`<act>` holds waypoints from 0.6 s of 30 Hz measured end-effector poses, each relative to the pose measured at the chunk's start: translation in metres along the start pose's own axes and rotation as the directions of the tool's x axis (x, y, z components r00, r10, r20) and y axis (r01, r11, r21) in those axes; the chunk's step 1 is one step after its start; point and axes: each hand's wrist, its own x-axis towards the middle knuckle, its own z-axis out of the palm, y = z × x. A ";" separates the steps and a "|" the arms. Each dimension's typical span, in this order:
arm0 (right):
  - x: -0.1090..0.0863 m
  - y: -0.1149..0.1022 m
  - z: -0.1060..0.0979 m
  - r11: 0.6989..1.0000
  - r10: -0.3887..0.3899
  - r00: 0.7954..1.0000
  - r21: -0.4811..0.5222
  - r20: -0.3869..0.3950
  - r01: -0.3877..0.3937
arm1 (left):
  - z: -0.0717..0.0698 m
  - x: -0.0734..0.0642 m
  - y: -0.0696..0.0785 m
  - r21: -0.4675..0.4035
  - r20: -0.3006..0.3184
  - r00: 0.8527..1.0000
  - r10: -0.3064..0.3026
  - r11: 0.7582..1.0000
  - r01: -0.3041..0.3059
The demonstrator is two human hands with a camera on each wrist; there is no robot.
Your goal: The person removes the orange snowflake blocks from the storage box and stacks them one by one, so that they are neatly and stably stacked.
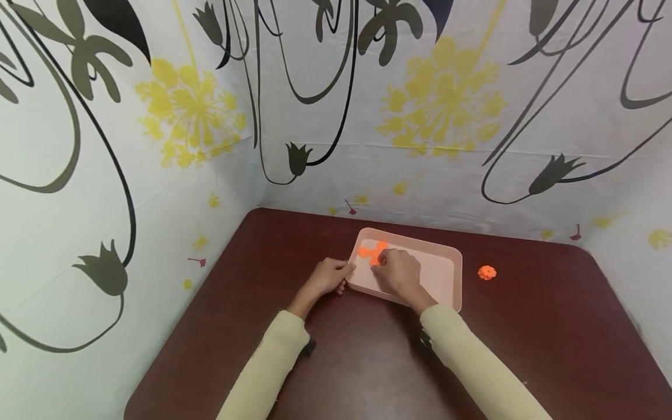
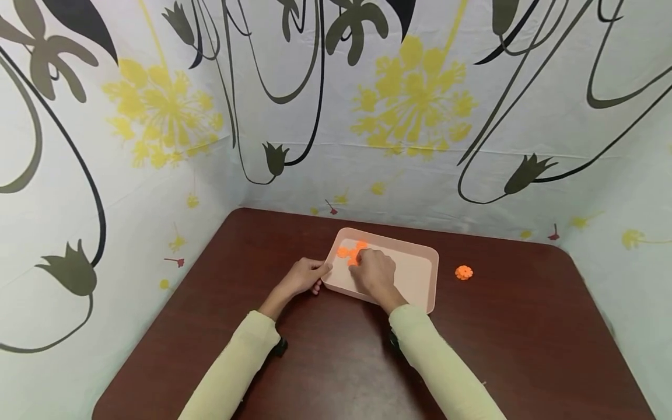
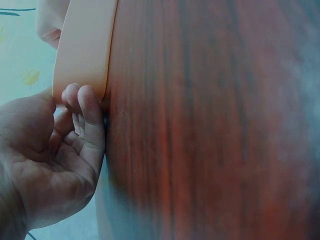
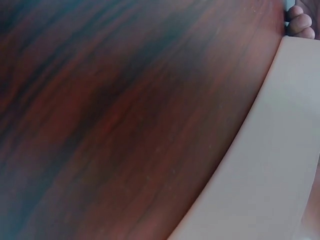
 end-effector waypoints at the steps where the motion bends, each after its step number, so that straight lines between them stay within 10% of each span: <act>1: 0.000 0.000 -0.001 1.000 -0.010 1.000 -0.008 0.005 0.010 | 0.001 0.000 0.001 0.002 0.001 1.000 0.002 1.000 -0.002; 18: 0.010 -0.004 -0.009 0.939 -0.202 0.970 -0.252 0.138 0.232 | 0.004 0.000 0.000 -0.018 -0.010 1.000 0.007 1.000 -0.007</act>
